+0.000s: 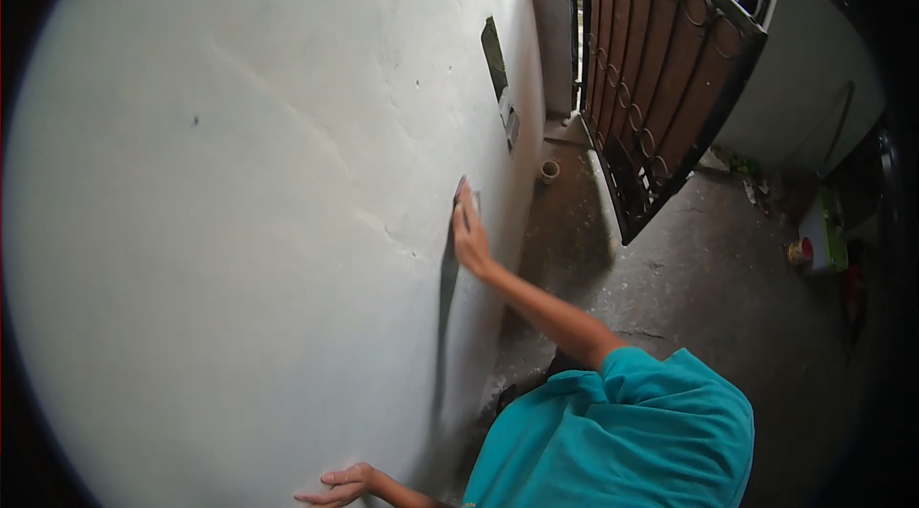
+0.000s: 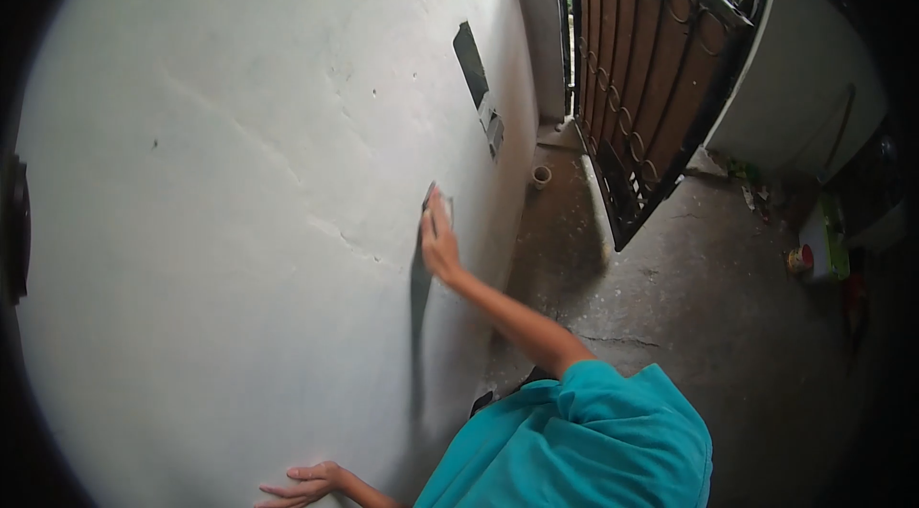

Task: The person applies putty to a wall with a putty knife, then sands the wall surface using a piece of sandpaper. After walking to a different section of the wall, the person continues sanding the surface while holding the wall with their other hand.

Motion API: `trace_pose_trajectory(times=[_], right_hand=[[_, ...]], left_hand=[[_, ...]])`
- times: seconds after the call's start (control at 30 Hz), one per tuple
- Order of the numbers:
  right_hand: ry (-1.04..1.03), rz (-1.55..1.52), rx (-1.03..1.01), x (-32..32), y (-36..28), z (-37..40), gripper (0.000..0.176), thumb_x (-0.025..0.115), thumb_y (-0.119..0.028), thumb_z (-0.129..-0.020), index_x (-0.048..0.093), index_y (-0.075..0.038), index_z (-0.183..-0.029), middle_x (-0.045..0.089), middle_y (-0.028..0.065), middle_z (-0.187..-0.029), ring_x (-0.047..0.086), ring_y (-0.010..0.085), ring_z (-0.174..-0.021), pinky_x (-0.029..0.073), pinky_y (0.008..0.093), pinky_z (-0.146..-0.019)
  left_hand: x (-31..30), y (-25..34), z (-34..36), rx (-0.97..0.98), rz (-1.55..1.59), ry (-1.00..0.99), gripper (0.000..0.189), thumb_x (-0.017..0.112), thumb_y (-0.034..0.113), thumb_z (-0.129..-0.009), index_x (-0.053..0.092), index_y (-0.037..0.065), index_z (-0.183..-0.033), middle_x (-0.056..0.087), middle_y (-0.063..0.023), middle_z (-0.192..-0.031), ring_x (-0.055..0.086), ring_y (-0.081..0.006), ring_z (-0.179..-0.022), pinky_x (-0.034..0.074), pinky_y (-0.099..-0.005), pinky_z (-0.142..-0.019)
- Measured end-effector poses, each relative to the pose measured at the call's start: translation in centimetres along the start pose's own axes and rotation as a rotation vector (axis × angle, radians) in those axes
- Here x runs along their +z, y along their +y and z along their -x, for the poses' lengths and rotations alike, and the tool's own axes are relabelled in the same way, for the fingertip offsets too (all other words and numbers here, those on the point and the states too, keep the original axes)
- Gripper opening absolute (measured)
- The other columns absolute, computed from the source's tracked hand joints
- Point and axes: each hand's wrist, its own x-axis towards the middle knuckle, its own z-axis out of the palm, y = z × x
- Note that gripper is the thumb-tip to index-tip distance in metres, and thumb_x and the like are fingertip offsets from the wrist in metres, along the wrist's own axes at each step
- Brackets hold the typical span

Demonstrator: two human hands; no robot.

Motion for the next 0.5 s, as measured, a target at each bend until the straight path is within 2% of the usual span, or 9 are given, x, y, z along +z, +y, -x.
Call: trace_pose_trajectory(times=[0.07, 0.17, 0.33, 0.4, 0.43, 0.5], right_hand=[[0.031, 0.048, -0.040, -1.6, 2.2, -6.6, 0.051, 0.031, -0.027, -0.095, 0.020, -0.003, -0.138, 0.024, 0.0121, -0.143, 0.022, 0.0257, -0.132, 0.017, 0.0289, -0.107], [0.074, 0.079, 0.042, -3.7, 3.2, -15.4, 0.052, 0.028, -0.032, -0.095, 0.020, -0.004, -0.138, 0.025, 0.0135, -0.142, 0.026, 0.0282, -0.130, 0.022, 0.0306, -0.105], [0.120, 0.151, 0.080, -6.3, 6.6, -24.1, 0.056, 0.028, -0.038, -0.094, 0.021, -0.004, -0.138, 0.033, 0.0169, -0.138, 0.032, 0.0312, -0.126, 0.025, 0.0320, -0.103], [0.001, 0.066, 0.364, -7.9, 7.2, -25.4, 0.063, 0.031, -0.047, -0.092, 0.031, 0.002, -0.133, 0.036, 0.0170, -0.136, 0.033, 0.0271, -0.127, 0.024, 0.0315, -0.103], [-0.002, 0.064, 0.370, -8.5, 7.7, -25.5, 0.063, 0.031, -0.047, -0.092, 0.031, 0.002, -0.133, 0.036, 0.0170, -0.136, 0.033, 0.0271, -0.127, 0.024, 0.0315, -0.103], [0.182, -0.097, 0.454, -9.1, 10.4, -25.2, 0.063, 0.033, -0.046, -0.092, 0.036, 0.004, -0.130, 0.040, 0.0167, -0.133, 0.034, 0.0254, -0.125, 0.025, 0.0308, -0.102]], left_hand=[[0.3, 0.1, 0.1, 0.005, 0.070, 0.042, 0.049, 0.029, 0.033, -0.094, 0.028, 0.009, -0.137, 0.009, -0.0184, -0.146, 0.002, -0.0368, -0.134, 0.001, -0.0610, -0.101], [0.6, 0.6, -0.2, 0.016, 0.074, 0.056, 0.049, 0.029, 0.032, -0.094, 0.028, 0.008, -0.137, 0.009, -0.0183, -0.146, 0.003, -0.0369, -0.134, 0.002, -0.0611, -0.101], [1.2, 1.1, -0.1, 0.028, 0.089, 0.086, 0.049, 0.028, 0.031, -0.095, 0.027, 0.007, -0.137, 0.009, -0.0182, -0.146, 0.003, -0.0373, -0.134, 0.002, -0.0618, -0.101], [1.0, 0.9, 0.2, 0.006, 0.075, 0.054, 0.049, 0.027, 0.032, -0.095, 0.026, 0.007, -0.137, 0.007, -0.0183, -0.146, 0.001, -0.0375, -0.134, 0.001, -0.0624, -0.100], [0.8, 0.8, 0.4, 0.012, 0.072, 0.052, 0.049, 0.027, 0.032, -0.095, 0.026, 0.007, -0.137, 0.007, -0.0183, -0.146, 0.001, -0.0375, -0.134, 0.001, -0.0624, -0.100], [0.8, 0.5, 0.6, -0.017, 0.076, 0.027, 0.050, 0.027, 0.032, -0.095, 0.024, 0.008, -0.138, 0.003, -0.0186, -0.147, -0.002, -0.0376, -0.134, 0.000, -0.0631, -0.100]])
